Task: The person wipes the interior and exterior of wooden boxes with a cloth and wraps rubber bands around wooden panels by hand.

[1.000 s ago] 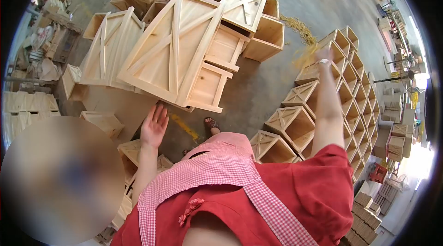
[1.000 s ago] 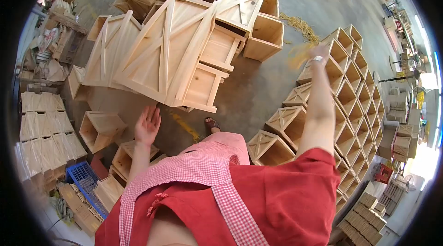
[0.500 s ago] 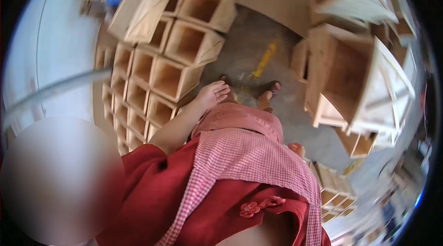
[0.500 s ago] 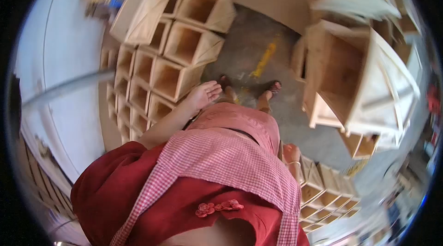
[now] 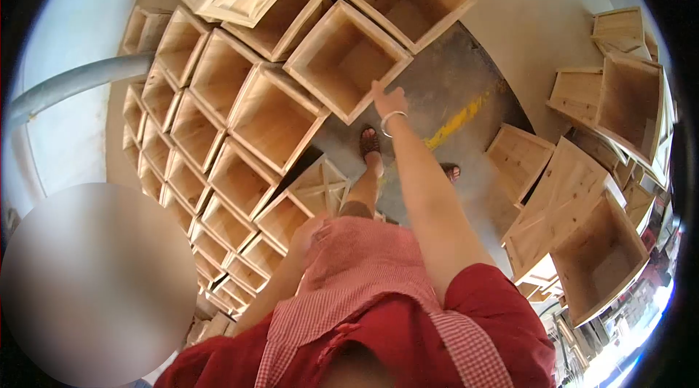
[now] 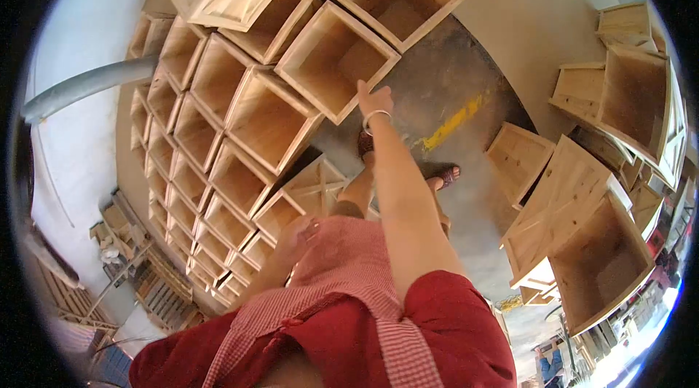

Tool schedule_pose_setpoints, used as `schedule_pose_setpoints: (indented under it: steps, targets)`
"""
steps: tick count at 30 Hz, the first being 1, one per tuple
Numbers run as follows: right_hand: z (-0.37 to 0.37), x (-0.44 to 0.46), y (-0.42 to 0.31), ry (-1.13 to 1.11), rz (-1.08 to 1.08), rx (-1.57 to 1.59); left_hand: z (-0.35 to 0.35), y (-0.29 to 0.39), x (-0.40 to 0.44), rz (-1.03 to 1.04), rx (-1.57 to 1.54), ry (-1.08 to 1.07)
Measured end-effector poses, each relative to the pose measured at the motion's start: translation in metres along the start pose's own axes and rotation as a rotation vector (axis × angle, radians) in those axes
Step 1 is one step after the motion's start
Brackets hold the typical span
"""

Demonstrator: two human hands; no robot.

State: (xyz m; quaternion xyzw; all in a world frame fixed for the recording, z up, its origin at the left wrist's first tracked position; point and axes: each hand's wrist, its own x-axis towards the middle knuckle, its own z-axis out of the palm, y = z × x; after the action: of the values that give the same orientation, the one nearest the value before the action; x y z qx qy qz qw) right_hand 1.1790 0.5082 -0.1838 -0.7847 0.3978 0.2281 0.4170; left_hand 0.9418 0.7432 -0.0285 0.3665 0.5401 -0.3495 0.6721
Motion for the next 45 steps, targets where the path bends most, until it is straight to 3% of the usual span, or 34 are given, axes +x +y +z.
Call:
schedule_pose_setpoints:
  steps: [5, 9, 11, 13, 17, 19, 21, 23, 24, 26, 29, 31, 33, 35, 37, 39, 41, 43, 45]
  targets:
    - [0.053, 0.042, 0.0, 0.12, 0.025, 0.023, -0.017, 0.003, 0.02, 0.021, -0.095, 0.068]
    - [0.03, 0.028, 0.034, 0.209, -0.05, -0.062, 0.002, 0.017, 0.032, -0.002, 0.013, -0.059]
    - [0.001, 0.014, 0.067, 0.261, -0.127, -0.118, 0.039, 0.035, 0.031, 0.159, 0.382, -0.143]
    - [-0.029, 0.011, 0.111, 0.208, -0.147, -0.172, 0.071, 0.043, 0.043, 0.311, 0.563, -0.232]
    - [-0.077, 0.01, 0.178, 0.199, -0.047, -0.159, 0.173, 0.076, 0.08, 0.755, 1.457, -0.343]
    - [-0.096, 0.011, 0.216, 0.123, -0.099, -0.211, 0.225, 0.074, 0.107, 1.169, 1.622, -0.316]
    - [-0.123, 0.006, 0.24, 0.063, -0.068, -0.217, 0.274, 0.071, 0.137, 1.305, 1.801, -0.33]
    - [-0.139, 0.006, 0.263, -0.004, -0.045, -0.217, 0.311, 0.053, 0.174, 1.58, 1.992, -0.33]
    - [-0.142, 0.009, 0.275, 0.062, -0.087, -0.252, 0.329, 0.045, 0.189, 1.57, 2.009, -0.344]
    - [-0.146, 0.012, 0.289, 0.112, -0.118, -0.274, 0.356, 0.031, 0.212, 1.02, 2.315, -0.408]
    - [-0.151, 0.017, 0.27, 0.276, -0.217, -0.047, 0.367, 0.012, 0.269, 0.829, 2.403, -0.371]
    - [-0.152, 0.021, 0.267, 0.425, -0.111, 0.096, 0.373, 0.004, 0.268, 0.81, 2.43, -0.307]
    - [-0.154, 0.03, 0.268, 0.451, -0.08, 0.222, 0.374, 0.002, 0.27, 0.902, 2.417, -0.226]
    - [-0.157, 0.034, 0.262, 0.481, -0.063, 0.348, 0.372, 0.0, 0.27, 0.859, 2.489, -0.178]
    - [-0.173, 0.035, 0.234, 0.325, -0.029, 0.597, 0.377, -0.002, 0.275, 0.84, 2.546, -0.144]
    - [-0.179, 0.0, 0.177, 0.203, -0.282, 0.442, 0.368, -0.006, 0.281, 0.97, 2.43, -0.155]
    - [-0.166, -0.034, 0.174, 0.084, -0.313, 0.607, 0.374, -0.006, 0.278, 0.903, 2.49, -0.153]
    - [-0.144, -0.063, 0.259, 0.04, 0.031, 0.407, 0.375, -0.003, 0.273, 0.839, 2.553, -0.161]
    - [-0.133, -0.086, 0.333, 0.046, 0.177, 0.089, 0.381, -0.004, 0.269, 0.759, 2.556, -0.198]
